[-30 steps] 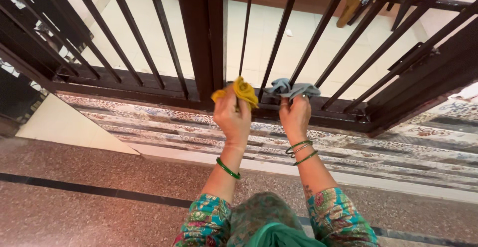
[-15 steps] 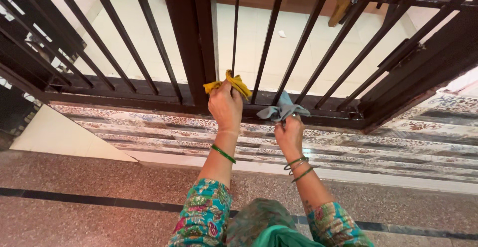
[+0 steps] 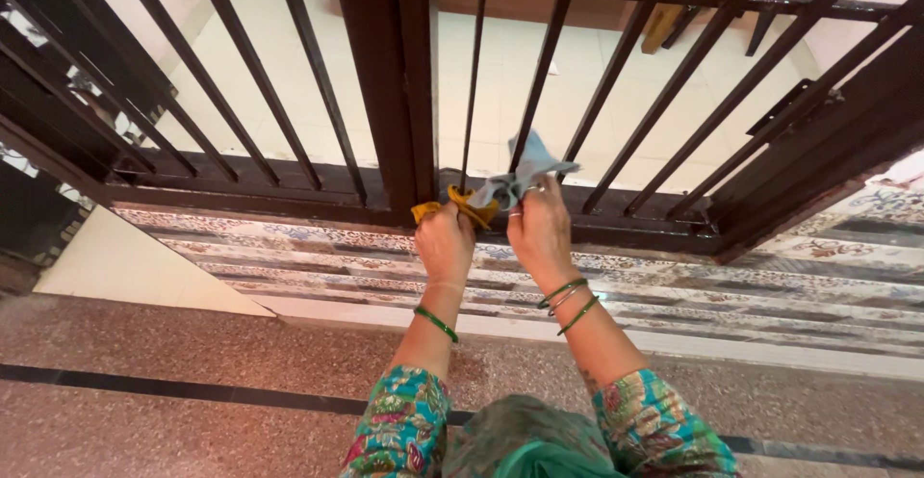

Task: The person wipes the horizontal bars of a dark brown metal railing using two cloths, one yellow and one grey. They move their hands back and forth along the railing, cleaning the surface thoroughly from one end to the other.

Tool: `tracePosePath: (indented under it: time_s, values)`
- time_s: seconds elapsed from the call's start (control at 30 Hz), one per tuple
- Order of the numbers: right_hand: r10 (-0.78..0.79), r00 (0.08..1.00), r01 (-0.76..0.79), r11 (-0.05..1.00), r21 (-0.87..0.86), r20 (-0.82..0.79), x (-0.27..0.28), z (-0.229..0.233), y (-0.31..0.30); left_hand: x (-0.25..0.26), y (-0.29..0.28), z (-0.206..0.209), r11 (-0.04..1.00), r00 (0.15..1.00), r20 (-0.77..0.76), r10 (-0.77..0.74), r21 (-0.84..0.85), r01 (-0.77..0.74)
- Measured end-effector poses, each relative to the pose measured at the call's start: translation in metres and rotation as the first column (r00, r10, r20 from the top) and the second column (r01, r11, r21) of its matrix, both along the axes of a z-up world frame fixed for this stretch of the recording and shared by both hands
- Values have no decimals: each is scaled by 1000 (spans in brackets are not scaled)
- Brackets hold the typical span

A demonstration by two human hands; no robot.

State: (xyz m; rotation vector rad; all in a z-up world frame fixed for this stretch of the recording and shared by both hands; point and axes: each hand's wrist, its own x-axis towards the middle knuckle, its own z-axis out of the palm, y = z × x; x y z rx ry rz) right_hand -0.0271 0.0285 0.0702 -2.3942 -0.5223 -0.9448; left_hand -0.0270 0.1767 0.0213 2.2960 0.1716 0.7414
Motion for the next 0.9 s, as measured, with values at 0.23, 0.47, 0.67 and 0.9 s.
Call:
tracePosePath:
  time_s: [0.23,0.47,0.67,0.9]
  values:
    - [-21,965,43,996,77,-260,-6,-42,1,-26,-14,17,997,946,322,43,-70,-22]
    - [-49,965,58,998,27,-256,-31,-36,-19,-7,-35,21,959,962,181,-206,235,161]
    - [-158,984,175,941,289,-79,-56,-24,-49,-10,-50,29,853,985,-122,-122,494,167]
    - [-123,974,141,987,-79,192,-21,-16,-71,0,-54,24,769,943,-326,-71,584,260]
